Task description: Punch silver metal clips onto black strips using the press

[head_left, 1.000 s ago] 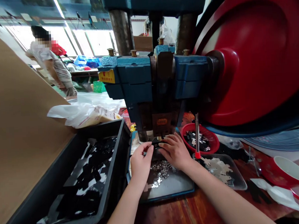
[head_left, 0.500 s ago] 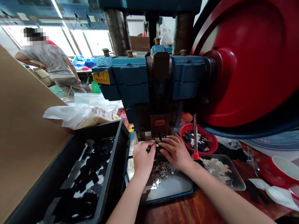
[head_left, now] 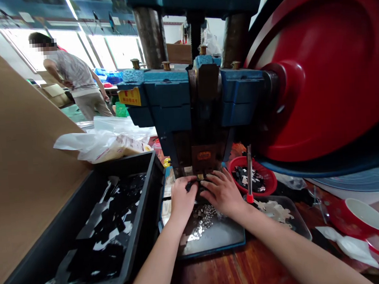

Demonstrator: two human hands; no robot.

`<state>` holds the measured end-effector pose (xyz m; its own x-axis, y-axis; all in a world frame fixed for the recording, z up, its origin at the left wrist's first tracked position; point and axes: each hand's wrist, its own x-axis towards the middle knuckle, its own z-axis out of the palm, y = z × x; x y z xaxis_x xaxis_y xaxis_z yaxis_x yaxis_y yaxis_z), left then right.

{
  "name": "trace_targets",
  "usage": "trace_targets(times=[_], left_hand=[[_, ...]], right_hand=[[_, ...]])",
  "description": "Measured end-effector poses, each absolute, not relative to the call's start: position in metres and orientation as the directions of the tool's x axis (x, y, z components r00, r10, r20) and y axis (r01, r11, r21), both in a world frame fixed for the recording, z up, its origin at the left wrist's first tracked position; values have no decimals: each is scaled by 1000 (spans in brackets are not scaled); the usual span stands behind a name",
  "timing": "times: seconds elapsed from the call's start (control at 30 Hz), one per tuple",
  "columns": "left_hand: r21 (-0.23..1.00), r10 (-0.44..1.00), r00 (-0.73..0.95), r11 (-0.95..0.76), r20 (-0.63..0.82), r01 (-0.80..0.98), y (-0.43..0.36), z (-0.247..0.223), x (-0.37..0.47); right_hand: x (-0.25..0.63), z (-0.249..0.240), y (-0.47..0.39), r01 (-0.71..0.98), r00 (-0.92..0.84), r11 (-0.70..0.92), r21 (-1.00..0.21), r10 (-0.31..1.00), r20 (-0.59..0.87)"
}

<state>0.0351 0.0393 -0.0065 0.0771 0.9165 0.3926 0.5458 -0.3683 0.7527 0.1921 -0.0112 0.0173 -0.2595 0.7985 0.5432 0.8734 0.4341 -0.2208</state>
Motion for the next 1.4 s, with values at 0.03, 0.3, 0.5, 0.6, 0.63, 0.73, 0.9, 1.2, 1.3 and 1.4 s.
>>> trace_targets(times=[0.03,0.3,0.5,0.6,0.63,0.73,0.9,1.2,1.3,1.4], left_hand=[[758,916,71,-369,396,538,39,-6,35],[783,923,-10,-320,385,534,17,1,20],[599,852,149,-467,502,651,0,1,12],[552,839,171,-479,517,683,-2,-2,12],[544,836,172,-480,520,688,-2,-2,12],[536,833,176,-484,524,691,-2,-2,12],[574,846,143,-463,514,675,-10,-1,6],[623,862,103,-436,496,649,-47,-12,-17],[611,861,118,-441,494,657,-58,-13,-25],[591,876,143,-423,460,687,-68,-14,-34]], right_hand=[[194,16,-14,859,-235,437,-267,800,552],[236,-18,-65,478,266,72,-876,938,222],[243,-9,-94,361,351,26,-932,922,162],[240,0,-96,357,363,39,-933,915,177],[239,1,-96,351,364,44,-935,914,179],[239,3,-97,338,367,72,-939,908,201],[238,5,-96,327,351,108,-939,908,227],[233,-35,-72,102,379,221,-970,893,244],[232,-41,-70,77,360,234,-969,900,245],[227,-31,-60,194,357,140,-971,912,203]])
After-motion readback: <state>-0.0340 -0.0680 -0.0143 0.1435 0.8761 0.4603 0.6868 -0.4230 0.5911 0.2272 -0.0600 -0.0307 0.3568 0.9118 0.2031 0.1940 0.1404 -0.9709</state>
